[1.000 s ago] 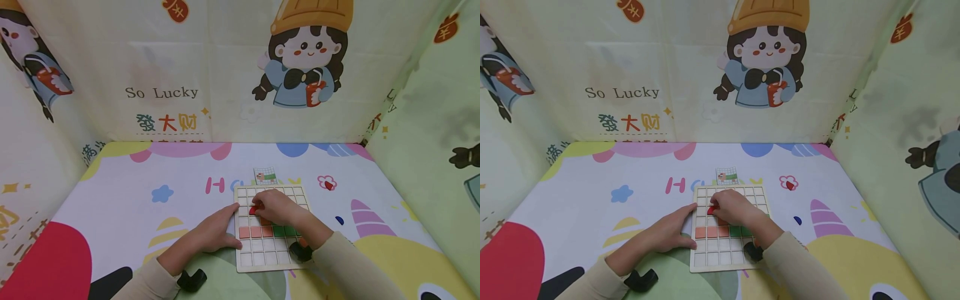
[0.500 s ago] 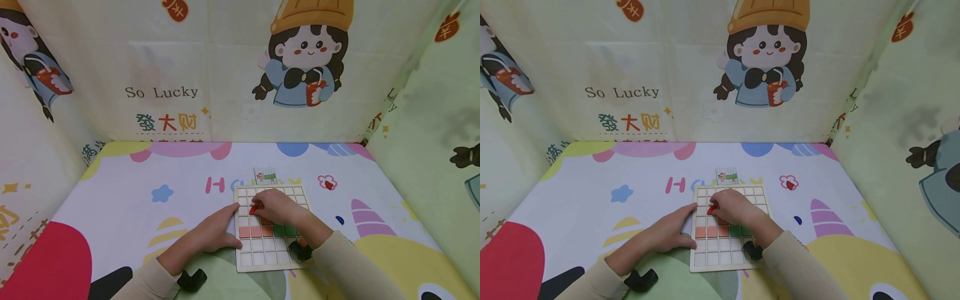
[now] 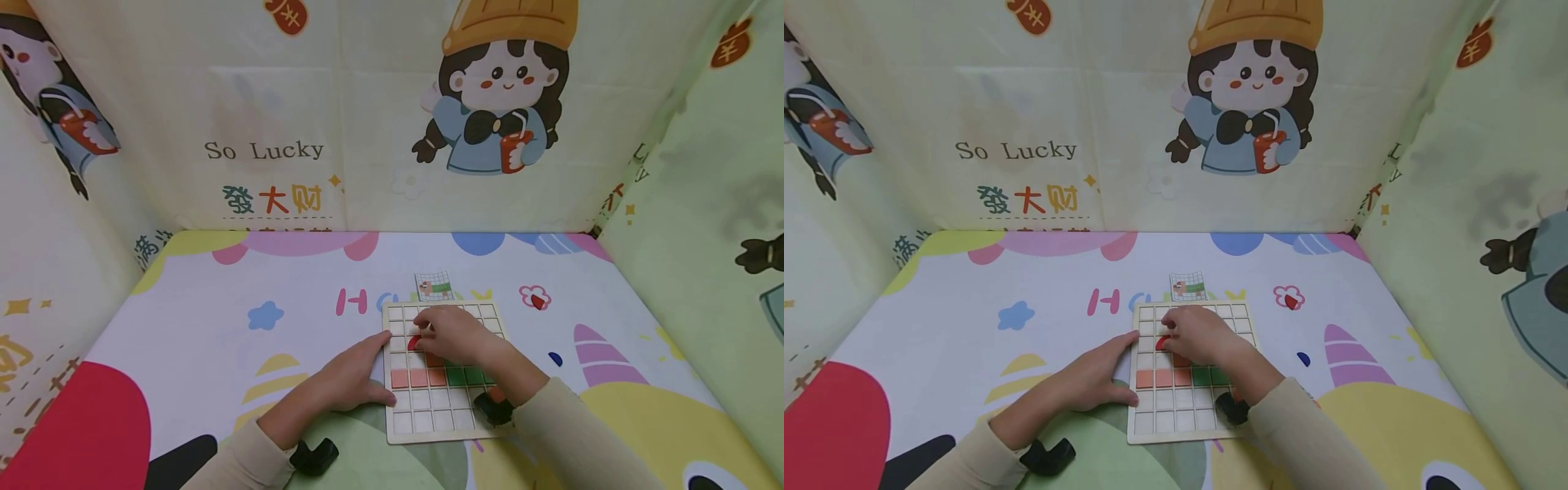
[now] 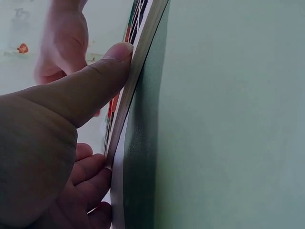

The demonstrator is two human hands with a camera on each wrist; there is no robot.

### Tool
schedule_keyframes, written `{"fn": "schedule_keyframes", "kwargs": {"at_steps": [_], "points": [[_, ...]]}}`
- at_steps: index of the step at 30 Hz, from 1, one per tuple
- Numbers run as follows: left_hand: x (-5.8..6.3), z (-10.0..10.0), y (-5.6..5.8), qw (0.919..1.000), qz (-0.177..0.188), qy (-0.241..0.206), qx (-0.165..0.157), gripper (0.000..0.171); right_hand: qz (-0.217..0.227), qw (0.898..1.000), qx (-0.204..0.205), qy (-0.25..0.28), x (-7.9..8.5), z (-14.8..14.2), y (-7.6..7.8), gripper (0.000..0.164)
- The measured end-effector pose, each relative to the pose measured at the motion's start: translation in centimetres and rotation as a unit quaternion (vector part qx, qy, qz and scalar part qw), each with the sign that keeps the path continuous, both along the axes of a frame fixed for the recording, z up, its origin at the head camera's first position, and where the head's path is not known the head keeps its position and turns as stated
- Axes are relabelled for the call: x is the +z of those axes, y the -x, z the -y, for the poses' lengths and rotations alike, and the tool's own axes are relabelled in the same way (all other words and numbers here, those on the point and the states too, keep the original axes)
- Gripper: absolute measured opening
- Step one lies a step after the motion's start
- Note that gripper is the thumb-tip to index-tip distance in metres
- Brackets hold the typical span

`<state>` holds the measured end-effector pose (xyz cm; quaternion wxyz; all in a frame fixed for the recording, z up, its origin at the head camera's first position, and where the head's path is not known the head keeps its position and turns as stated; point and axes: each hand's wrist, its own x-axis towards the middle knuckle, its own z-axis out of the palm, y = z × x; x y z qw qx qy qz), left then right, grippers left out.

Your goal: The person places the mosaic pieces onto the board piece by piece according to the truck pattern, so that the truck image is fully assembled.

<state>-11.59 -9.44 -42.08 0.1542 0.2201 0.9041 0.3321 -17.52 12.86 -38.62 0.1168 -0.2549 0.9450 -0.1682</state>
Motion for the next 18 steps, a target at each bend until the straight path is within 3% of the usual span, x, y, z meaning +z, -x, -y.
{"fn": "schedule_keyframes", "kwargs": {"at_steps": [8, 18], "points": [[0.0, -0.1, 0.0, 1.0000, 0.003, -0.004, 0.000, 0.106, -0.020, 0.998, -0.032, 0.052, 1.6, -3.2, 0.3, 0.037], [0.0, -0.1, 0.0, 1.0000, -0.001, 0.000, -0.002, 0.105, -0.061, 0.993, -0.079, 0.056, 2.5, -8.6, 1.2, 0.040]]}}
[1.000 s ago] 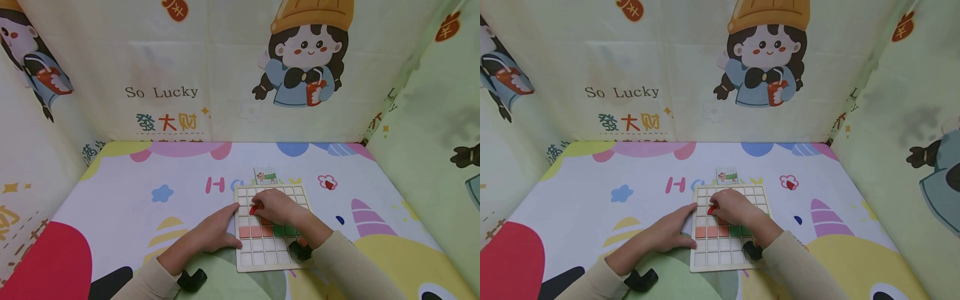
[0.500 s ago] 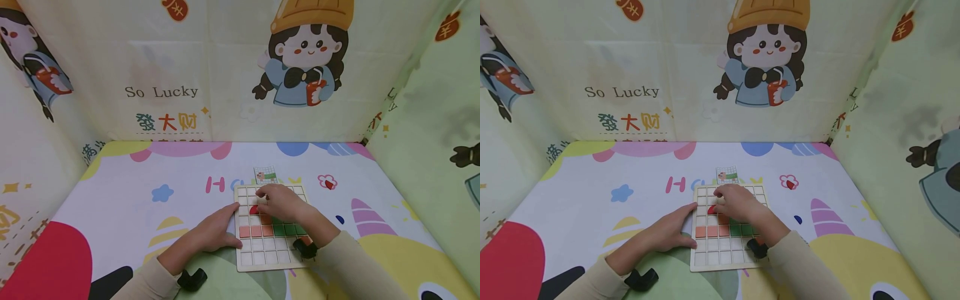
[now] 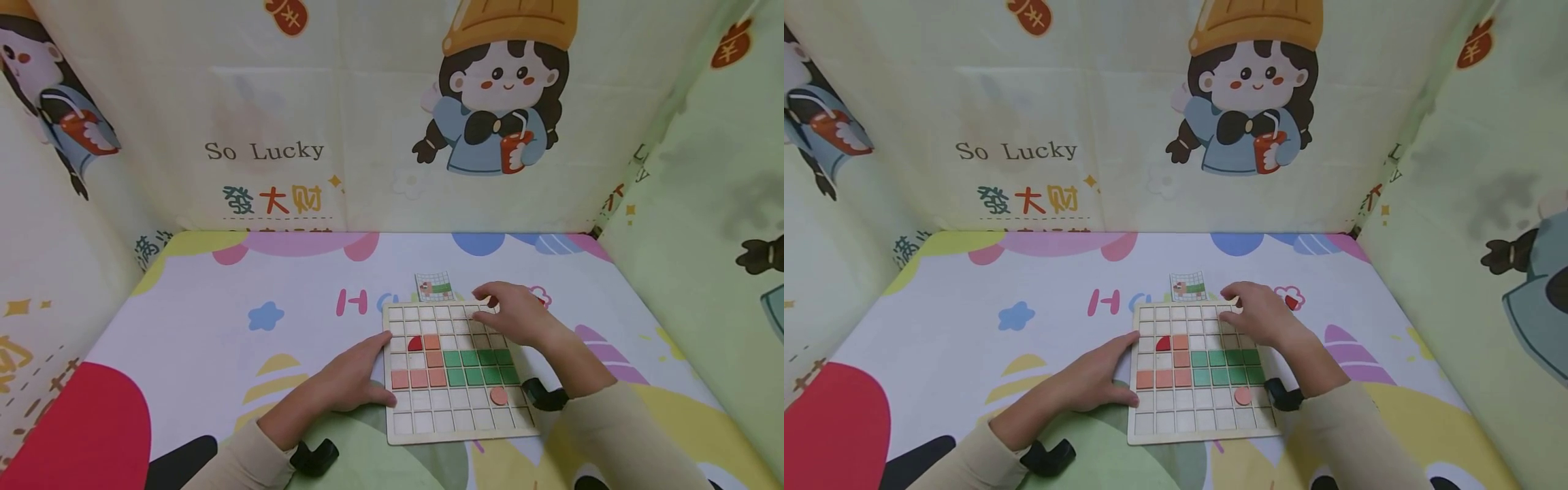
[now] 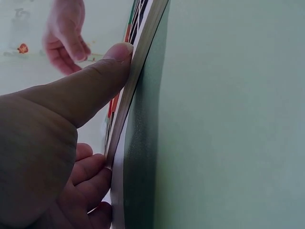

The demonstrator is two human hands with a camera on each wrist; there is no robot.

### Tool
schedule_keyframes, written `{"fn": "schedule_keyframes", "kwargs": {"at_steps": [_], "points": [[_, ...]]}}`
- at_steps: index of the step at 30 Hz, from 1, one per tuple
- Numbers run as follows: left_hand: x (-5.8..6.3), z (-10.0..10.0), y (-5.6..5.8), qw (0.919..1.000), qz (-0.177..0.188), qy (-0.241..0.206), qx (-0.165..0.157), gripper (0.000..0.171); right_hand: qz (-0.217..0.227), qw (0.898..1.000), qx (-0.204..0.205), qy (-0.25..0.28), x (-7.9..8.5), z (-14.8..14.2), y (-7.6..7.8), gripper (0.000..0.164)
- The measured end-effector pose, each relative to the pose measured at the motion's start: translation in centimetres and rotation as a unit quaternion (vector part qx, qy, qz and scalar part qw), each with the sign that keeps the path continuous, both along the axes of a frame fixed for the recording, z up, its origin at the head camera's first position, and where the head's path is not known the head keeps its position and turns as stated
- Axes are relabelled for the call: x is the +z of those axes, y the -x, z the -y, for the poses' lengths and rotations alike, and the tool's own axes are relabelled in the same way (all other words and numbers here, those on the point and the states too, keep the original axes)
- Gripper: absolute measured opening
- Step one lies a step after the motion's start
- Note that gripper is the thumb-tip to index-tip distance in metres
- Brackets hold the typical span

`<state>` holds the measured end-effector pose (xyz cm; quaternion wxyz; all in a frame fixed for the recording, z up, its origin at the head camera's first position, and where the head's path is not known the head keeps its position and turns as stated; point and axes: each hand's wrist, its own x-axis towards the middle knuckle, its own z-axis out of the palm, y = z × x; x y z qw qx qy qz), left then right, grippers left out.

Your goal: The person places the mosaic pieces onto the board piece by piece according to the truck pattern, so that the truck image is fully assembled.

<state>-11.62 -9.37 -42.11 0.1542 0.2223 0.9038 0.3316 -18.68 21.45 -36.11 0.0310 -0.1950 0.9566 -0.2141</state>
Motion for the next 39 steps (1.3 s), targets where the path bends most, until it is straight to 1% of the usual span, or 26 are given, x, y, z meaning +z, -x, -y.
{"fn": "schedule_keyframes", "kwargs": {"at_steps": [6, 11, 15, 18, 22, 25, 33, 39], "points": [[0.0, 0.0, 0.0, 1.0000, 0.003, 0.002, 0.002, 0.105, -0.006, 0.999, -0.034, -0.009, -0.7, -3.4, 0.5, 0.040], [0.0, 0.1, 0.0, 1.0000, 0.000, 0.004, 0.002, 0.104, 0.003, 0.997, -0.069, -0.021, -1.5, -6.0, 0.9, 0.042], [0.0, 0.1, -0.1, 1.0000, 0.000, 0.005, 0.004, 0.104, 0.007, 0.996, -0.084, -0.018, -2.1, -7.5, 1.3, 0.043], [0.1, 0.1, 0.0, 1.0000, 0.000, 0.006, 0.005, 0.104, 0.026, 0.995, -0.094, -0.011, -2.3, -8.4, 1.5, 0.046], [0.1, 0.1, 0.0, 1.0000, 0.002, 0.005, 0.004, 0.104, 0.064, 0.991, -0.118, -0.011, -2.5, -9.3, 1.6, 0.052], [0.0, 0.1, 0.0, 1.0000, -0.001, 0.005, 0.003, 0.104, 0.081, 0.987, -0.135, -0.013, -2.6, -9.7, 1.7, 0.055], [-0.1, 0.0, 0.1, 0.9999, -0.003, 0.010, 0.006, 0.105, 0.103, 0.983, -0.151, -0.006, -3.2, -10.1, 2.5, 0.056], [0.0, -0.1, 0.0, 0.9999, -0.001, 0.008, 0.007, 0.105, 0.108, 0.982, -0.156, -0.007, -3.7, -10.1, 3.0, 0.053]]}}
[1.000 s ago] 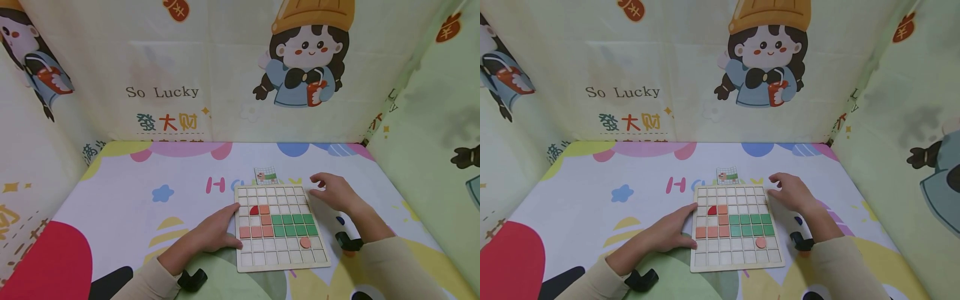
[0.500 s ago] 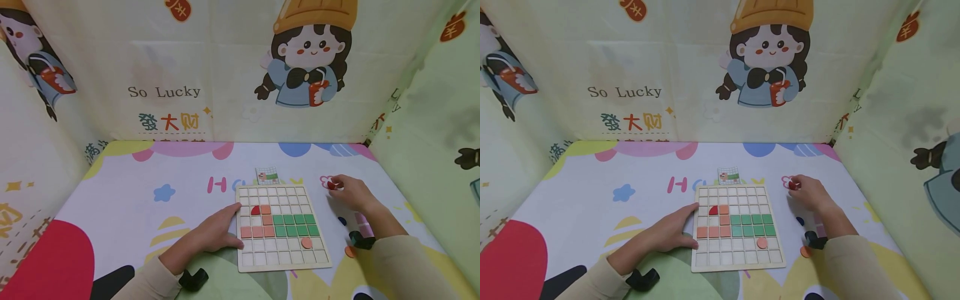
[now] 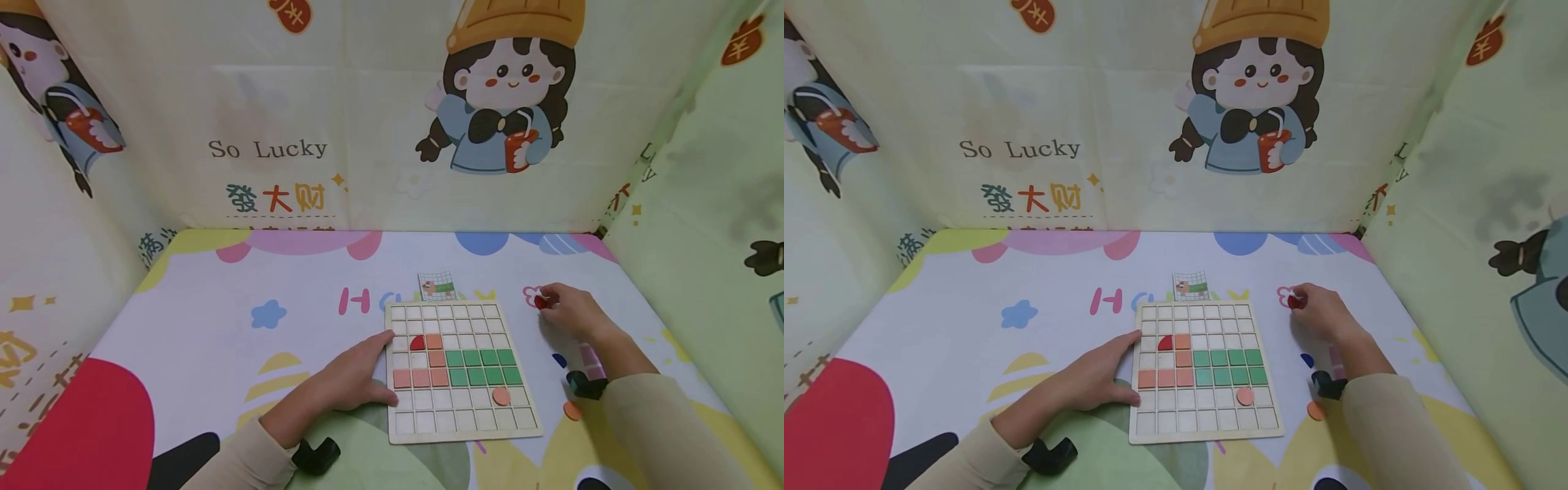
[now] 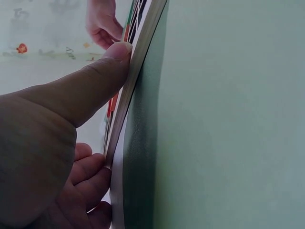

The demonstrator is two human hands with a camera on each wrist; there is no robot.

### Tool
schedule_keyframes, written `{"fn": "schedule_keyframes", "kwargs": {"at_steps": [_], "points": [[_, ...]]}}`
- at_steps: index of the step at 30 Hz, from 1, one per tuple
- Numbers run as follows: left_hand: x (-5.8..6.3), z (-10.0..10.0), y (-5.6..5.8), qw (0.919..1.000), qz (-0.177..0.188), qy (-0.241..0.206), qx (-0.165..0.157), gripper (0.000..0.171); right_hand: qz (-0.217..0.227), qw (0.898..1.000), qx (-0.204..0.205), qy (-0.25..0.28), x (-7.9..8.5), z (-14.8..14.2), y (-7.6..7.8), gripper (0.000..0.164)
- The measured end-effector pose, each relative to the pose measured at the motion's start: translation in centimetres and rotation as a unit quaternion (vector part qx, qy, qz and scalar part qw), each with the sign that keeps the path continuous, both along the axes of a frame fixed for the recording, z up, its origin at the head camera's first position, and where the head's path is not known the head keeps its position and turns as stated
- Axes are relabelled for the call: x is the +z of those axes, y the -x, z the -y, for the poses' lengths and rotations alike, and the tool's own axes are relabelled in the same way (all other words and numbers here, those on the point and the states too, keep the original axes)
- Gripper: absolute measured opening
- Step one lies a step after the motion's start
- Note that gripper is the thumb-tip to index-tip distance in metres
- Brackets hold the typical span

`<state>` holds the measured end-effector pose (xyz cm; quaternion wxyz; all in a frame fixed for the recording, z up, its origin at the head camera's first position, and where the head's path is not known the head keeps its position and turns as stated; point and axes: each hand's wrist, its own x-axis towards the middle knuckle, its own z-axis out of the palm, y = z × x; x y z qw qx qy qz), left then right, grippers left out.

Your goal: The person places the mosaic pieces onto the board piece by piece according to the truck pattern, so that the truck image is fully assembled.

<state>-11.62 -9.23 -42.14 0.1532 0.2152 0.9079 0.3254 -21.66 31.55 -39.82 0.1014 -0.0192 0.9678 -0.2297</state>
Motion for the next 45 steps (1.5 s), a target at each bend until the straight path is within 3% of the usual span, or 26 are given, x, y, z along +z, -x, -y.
{"fn": "schedule_keyframes", "kwargs": {"at_steps": [21, 32, 45], "points": [[-0.1, 0.0, 0.0, 1.0000, 0.009, -0.003, 0.003, 0.106, -0.004, 1.000, -0.002, -0.001, -0.5, 0.5, -0.3, 0.045], [-0.1, 0.1, 0.0, 1.0000, 0.000, -0.001, -0.001, 0.105, -0.026, 0.999, 0.005, -0.037, -0.8, 0.8, -0.2, 0.036], [0.0, 0.1, -0.1, 1.0000, 0.001, -0.004, -0.001, 0.104, -0.056, 0.998, 0.014, -0.012, -0.2, 1.7, -1.2, 0.037]]}}
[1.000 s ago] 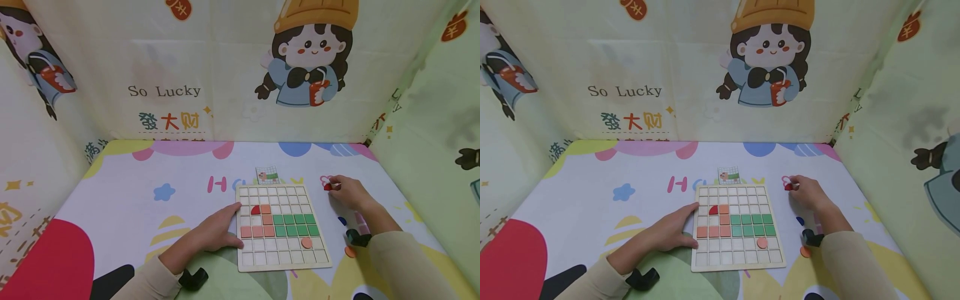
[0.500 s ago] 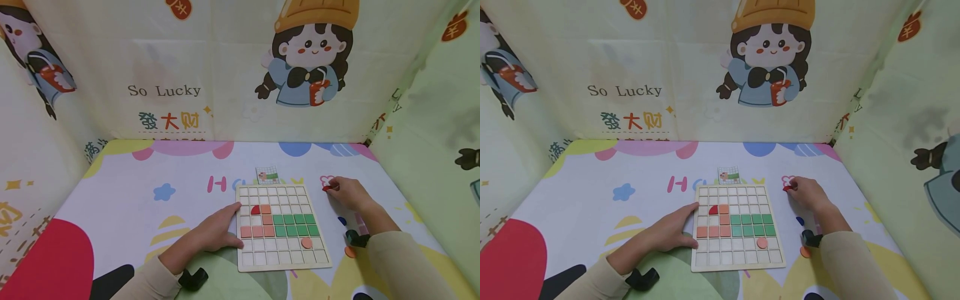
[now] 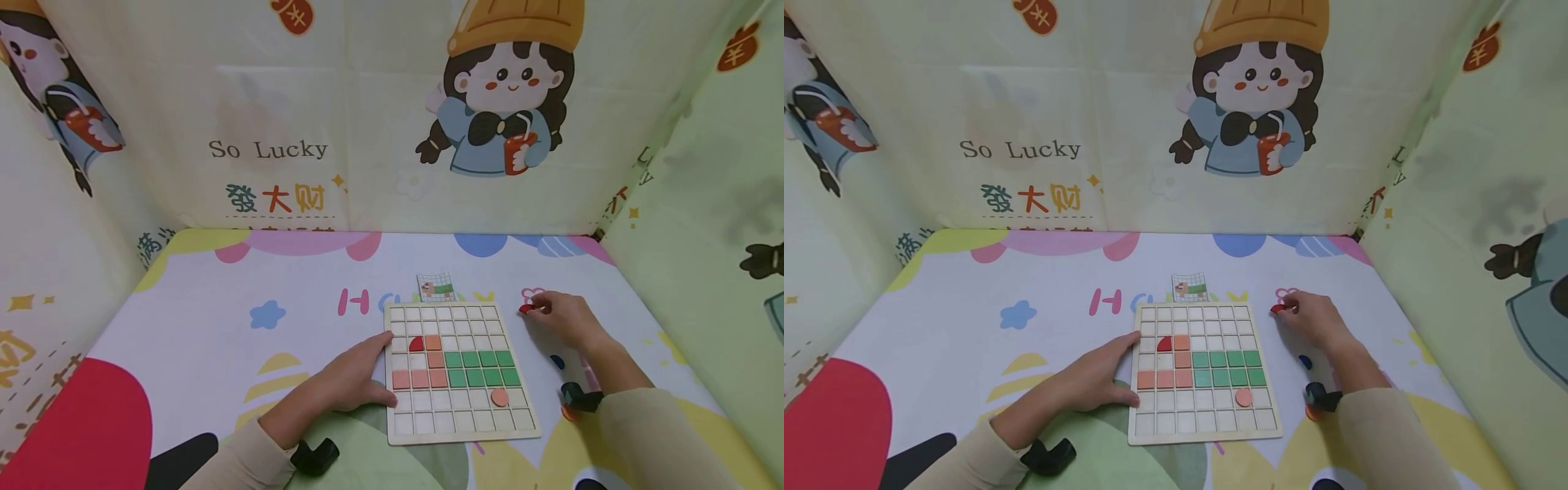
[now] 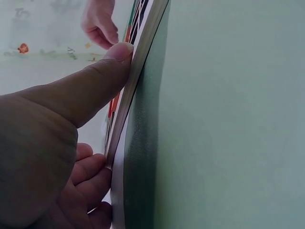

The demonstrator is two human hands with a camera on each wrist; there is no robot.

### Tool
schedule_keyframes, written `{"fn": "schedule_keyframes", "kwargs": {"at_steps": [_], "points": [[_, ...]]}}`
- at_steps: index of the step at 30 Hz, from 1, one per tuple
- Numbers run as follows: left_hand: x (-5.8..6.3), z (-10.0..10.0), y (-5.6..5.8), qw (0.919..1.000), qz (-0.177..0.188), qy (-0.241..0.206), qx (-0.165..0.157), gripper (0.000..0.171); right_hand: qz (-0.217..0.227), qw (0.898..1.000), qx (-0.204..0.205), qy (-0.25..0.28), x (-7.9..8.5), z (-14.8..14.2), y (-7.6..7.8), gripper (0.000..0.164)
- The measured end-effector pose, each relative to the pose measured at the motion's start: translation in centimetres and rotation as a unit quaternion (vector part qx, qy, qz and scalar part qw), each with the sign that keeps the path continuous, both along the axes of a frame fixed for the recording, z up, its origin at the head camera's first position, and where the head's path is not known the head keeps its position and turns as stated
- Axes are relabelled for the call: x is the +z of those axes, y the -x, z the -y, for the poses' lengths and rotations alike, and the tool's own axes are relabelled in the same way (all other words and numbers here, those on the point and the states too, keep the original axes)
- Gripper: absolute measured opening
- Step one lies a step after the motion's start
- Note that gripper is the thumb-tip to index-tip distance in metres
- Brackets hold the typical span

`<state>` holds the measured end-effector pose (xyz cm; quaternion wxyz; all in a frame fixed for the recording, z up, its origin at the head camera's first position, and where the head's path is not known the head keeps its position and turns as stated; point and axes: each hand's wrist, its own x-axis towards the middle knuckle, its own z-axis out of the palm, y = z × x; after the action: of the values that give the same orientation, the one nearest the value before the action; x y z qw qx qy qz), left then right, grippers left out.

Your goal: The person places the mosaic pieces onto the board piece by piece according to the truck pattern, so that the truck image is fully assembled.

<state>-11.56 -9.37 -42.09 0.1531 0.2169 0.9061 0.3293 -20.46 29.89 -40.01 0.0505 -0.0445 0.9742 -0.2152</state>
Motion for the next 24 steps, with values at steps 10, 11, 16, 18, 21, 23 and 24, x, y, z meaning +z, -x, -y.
{"fn": "schedule_keyframes", "kwargs": {"at_steps": [10, 11, 16, 18, 21, 23, 24], "points": [[-0.1, 0.1, 0.0, 1.0000, -0.005, 0.003, -0.003, 0.105, -0.058, 0.996, 0.065, 0.001, 1.6, 3.3, -1.4, 0.033], [-0.1, 0.1, 0.0, 1.0000, -0.005, 0.003, -0.002, 0.105, -0.062, 0.995, 0.074, -0.001, 1.6, 3.5, -1.6, 0.032], [-0.1, 0.1, 0.0, 1.0000, -0.005, 0.006, -0.002, 0.105, -0.062, 0.993, 0.099, 0.005, 1.9, 4.9, -2.2, 0.030], [-0.1, 0.0, 0.0, 1.0000, -0.006, 0.007, -0.002, 0.105, -0.060, 0.992, 0.107, 0.004, 2.1, 5.6, -2.5, 0.029], [-0.1, 0.0, 0.0, 0.9999, -0.007, 0.008, -0.002, 0.105, -0.059, 0.991, 0.121, 0.000, 2.5, 6.7, -2.9, 0.028], [-0.2, 0.0, 0.1, 1.0000, -0.007, 0.007, -0.002, 0.105, -0.057, 0.990, 0.132, -0.004, 2.6, 7.4, -3.2, 0.028], [-0.2, 0.0, 0.1, 1.0000, -0.006, 0.007, -0.002, 0.105, -0.058, 0.989, 0.137, -0.005, 2.7, 7.8, -3.3, 0.028]]}}
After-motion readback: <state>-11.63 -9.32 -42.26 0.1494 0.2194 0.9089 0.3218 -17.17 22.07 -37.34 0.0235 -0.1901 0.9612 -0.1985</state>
